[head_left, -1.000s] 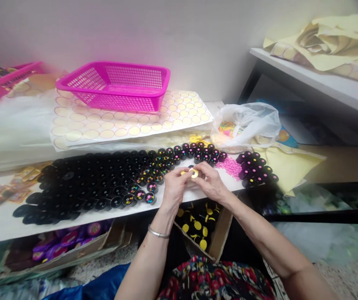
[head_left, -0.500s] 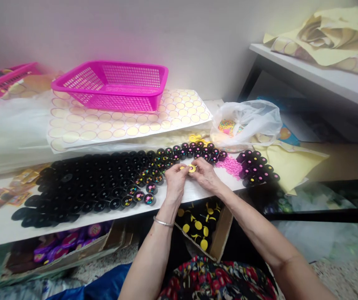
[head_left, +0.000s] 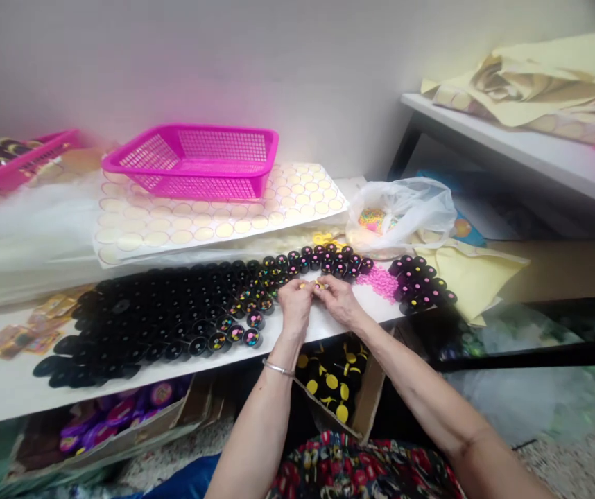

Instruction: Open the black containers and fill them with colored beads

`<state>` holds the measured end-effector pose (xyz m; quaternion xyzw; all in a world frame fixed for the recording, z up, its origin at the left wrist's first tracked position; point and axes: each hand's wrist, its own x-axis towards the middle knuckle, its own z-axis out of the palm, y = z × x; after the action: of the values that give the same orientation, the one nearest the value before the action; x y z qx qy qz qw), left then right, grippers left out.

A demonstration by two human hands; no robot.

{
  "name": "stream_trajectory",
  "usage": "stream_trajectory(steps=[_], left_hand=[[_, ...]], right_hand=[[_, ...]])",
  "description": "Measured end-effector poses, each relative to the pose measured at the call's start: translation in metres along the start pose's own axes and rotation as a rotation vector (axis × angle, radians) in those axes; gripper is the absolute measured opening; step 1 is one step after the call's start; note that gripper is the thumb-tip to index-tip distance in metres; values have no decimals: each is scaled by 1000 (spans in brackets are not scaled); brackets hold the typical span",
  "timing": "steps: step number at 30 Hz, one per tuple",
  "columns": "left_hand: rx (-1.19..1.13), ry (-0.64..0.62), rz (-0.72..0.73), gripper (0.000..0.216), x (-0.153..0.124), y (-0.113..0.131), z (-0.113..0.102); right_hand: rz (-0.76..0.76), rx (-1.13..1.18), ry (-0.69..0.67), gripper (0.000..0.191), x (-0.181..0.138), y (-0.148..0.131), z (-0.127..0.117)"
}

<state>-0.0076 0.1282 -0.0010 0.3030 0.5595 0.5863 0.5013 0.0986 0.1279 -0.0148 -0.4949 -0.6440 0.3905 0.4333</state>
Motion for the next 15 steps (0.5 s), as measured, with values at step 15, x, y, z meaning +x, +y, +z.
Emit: stream_trajectory(steps=[15], left_hand=[[-64, -107, -82, 25, -38, -26, -21]], right_hand=[[436, 343, 250, 36, -54, -31, 7]])
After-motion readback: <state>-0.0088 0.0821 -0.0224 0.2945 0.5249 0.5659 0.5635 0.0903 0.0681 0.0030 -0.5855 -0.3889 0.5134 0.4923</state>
